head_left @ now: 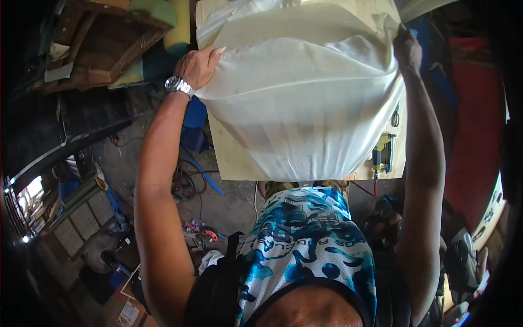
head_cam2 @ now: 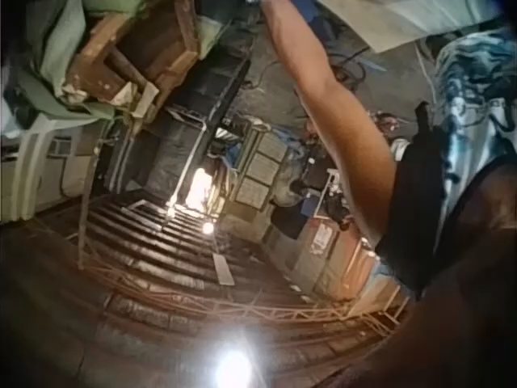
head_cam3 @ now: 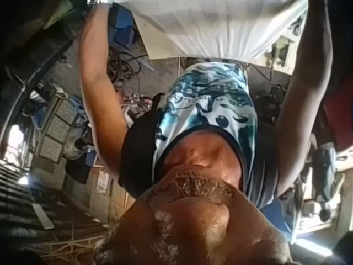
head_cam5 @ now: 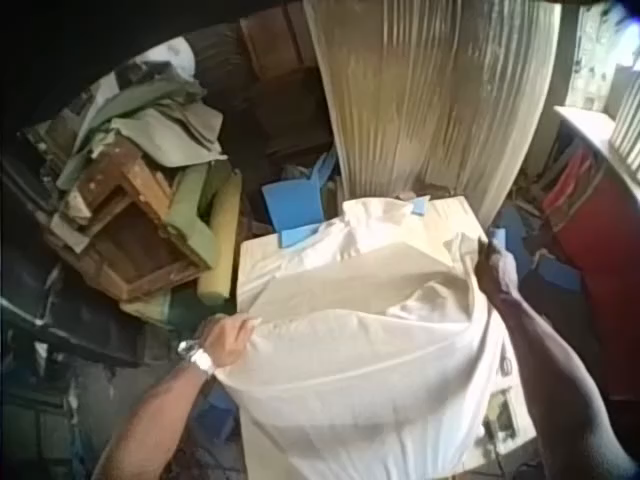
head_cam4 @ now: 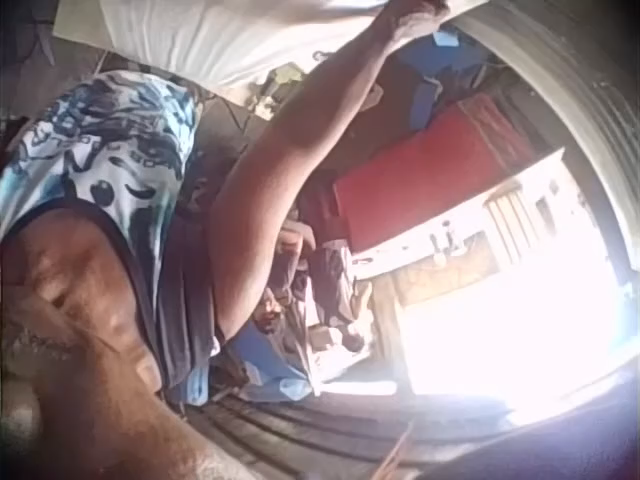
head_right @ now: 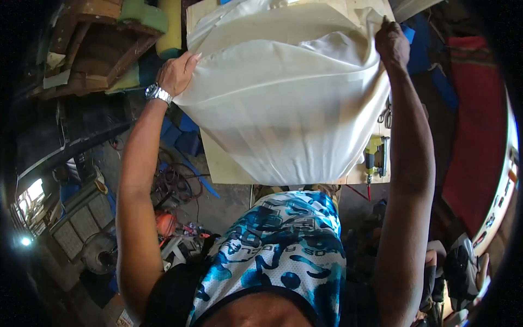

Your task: The recorder is reupholstering a chair frame using a pneumatic staple gun, foam, and white fabric.

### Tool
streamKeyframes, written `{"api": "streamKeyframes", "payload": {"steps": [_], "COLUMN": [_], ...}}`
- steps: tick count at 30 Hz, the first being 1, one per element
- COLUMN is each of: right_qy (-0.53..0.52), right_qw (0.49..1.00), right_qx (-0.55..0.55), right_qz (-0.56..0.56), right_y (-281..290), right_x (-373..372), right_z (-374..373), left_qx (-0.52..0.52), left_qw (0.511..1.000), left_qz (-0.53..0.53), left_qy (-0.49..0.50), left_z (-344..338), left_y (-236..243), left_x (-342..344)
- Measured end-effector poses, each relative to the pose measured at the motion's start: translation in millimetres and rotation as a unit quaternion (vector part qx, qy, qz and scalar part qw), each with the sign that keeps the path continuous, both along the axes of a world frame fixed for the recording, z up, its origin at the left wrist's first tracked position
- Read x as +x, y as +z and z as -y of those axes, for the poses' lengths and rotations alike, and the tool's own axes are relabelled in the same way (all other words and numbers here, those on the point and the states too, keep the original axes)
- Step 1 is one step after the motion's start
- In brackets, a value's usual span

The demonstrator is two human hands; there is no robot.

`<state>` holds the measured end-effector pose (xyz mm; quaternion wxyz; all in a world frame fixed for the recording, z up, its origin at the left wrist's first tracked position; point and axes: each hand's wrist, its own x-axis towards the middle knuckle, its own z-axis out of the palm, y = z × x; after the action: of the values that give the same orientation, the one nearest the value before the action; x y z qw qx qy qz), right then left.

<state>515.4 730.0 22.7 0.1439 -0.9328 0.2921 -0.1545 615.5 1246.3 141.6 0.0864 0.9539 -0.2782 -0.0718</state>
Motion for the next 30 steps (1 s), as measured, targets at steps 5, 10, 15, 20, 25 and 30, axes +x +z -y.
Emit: {"api": "streamKeyframes", "payload": {"steps": [5, 10, 15, 20, 25, 30], "right_qy": [0.011, -0.061, -0.067, -0.097, 0.002, -0.081], "right_qw": [0.998, 0.996, 0.993, 0.907, 0.959, 0.921], "right_qx": [-0.014, 0.067, 0.039, 0.152, 0.169, 0.143], "right_qz": [-0.055, -0.019, 0.086, -0.380, -0.229, -0.354], "right_y": [-5.9, -1.4, -34.1, -97.1, -158.3, -156.9], "right_x": [-9.1, -22.3, -113.5, -328.9, -386.4, -359.2], "right_z": [18.3, 0.2, 32.9, 14.5, -98.7, -114.5], "left_qx": [0.058, 0.039, 0.020, 0.029, -0.046, 0.086], "left_qw": [0.997, 0.999, 0.995, 0.993, 0.993, 0.995], "left_qz": [-0.048, -0.021, -0.079, -0.107, -0.104, -0.039], "left_qy": [-0.021, 0.002, -0.060, -0.041, -0.040, 0.028], "left_z": [2.7, -4.5, -14.9, -26.8, -39.2, -42.4], "left_y": [-1.8, -24.6, -40.4, -34.2, -16.8, -5.0], "left_x": [3.4, 8.6, 26.1, 32.3, 32.2, 29.8]}}
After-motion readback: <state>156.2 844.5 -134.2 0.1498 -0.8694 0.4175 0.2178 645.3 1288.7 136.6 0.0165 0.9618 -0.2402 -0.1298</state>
